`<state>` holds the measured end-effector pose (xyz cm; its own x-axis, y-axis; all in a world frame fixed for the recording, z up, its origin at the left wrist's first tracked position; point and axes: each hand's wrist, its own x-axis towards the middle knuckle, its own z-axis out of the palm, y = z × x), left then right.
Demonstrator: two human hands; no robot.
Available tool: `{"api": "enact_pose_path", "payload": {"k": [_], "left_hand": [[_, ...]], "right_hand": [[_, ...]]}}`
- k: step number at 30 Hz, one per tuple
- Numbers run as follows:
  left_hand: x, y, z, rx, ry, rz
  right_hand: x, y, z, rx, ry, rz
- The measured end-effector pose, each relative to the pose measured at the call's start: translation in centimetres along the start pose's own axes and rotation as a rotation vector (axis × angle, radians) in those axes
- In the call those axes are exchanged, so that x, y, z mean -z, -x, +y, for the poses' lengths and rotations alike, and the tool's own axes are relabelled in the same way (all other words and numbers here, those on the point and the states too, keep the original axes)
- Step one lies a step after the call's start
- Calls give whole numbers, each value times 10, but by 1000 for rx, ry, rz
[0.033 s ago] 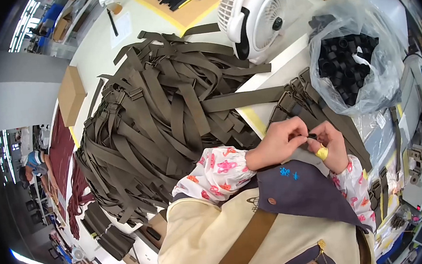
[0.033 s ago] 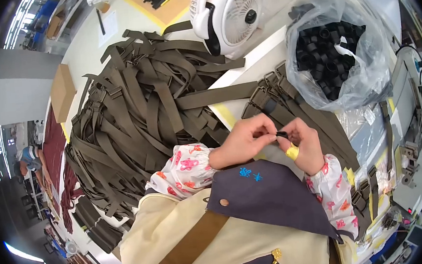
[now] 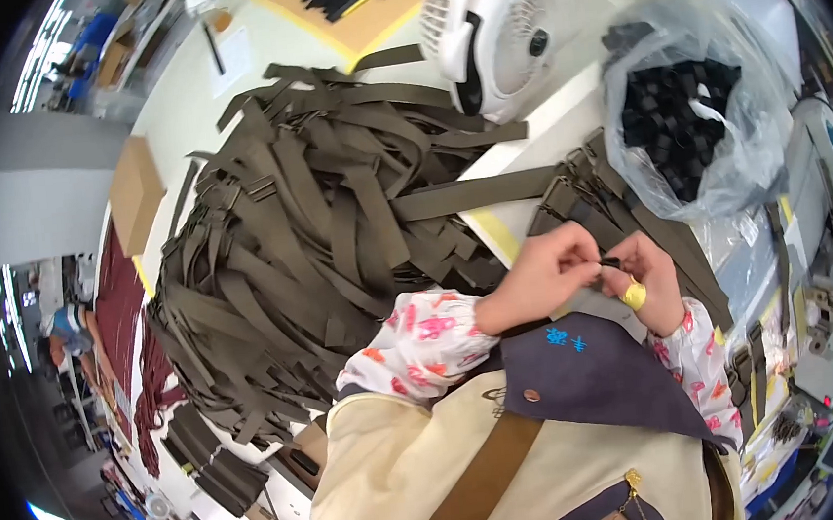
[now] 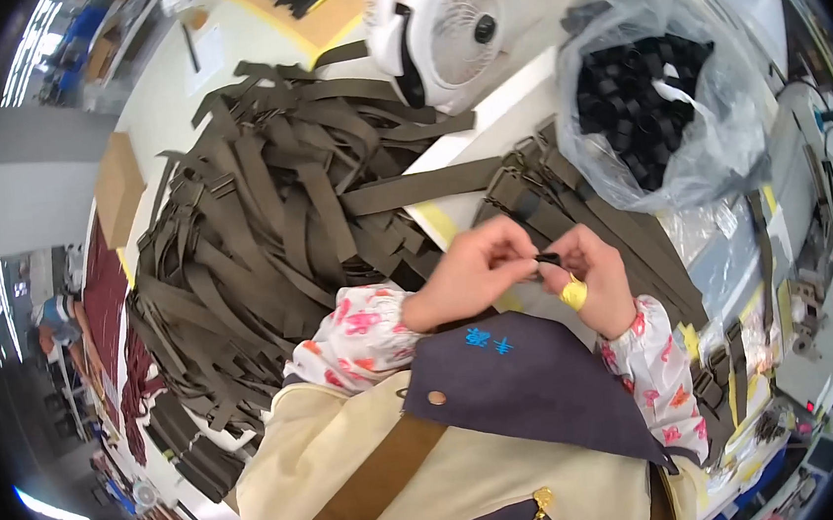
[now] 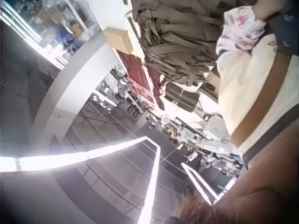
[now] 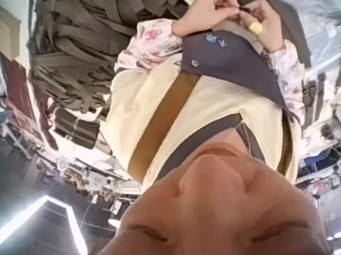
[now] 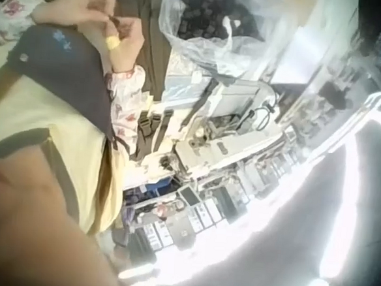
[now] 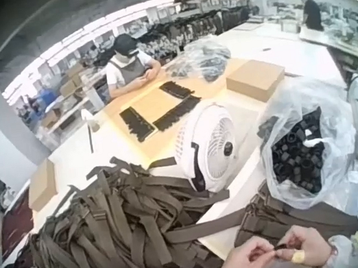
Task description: Assembling fabric straps by threading plastic buckles and loops onto them.
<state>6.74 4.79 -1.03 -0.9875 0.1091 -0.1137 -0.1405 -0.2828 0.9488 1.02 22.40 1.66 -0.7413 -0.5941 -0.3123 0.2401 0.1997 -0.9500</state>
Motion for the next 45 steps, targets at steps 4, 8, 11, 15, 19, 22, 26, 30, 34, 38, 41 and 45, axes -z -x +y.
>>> {"api": "enact_pose_path", "payload": {"k": [4, 8, 11, 15, 19, 22, 26, 30, 34, 38, 41, 45], "left_hand": [[9, 12, 28, 44, 336, 20], [11, 14, 43, 127, 375, -9], [6, 15, 46, 106, 349, -25], [5, 17, 49, 99, 322, -52], [3, 18, 47, 125, 323, -37], [-1, 18, 44, 115, 304, 9], [0, 22, 40, 113, 284, 79], [-2, 21, 31, 45, 89, 71], [11, 23, 37, 6, -128, -118], [74, 53, 45, -58, -1002, -6], [125, 91, 34, -71, -1851, 223], [148, 96, 22, -137, -1938, 208]], "right_hand": [[-12, -5, -25, -80, -283, -67], [-10, -3, -30, -136, -433, -94], [-6, 2, -30, -177, -533, -114], [-6, 8, -28, -188, -636, -148], [-7, 10, -22, -169, -642, -136], [-12, 9, -17, -109, -574, -94], [-19, 9, -22, -123, -488, -98], [-25, 12, -20, -12, -270, -14], [-14, 8, -16, -65, -140, -66], [-4, 0, 2, -120, -250, 4], [-2, -3, 9, -136, -334, 16], [-1, -4, 18, -226, -214, -104]]}}
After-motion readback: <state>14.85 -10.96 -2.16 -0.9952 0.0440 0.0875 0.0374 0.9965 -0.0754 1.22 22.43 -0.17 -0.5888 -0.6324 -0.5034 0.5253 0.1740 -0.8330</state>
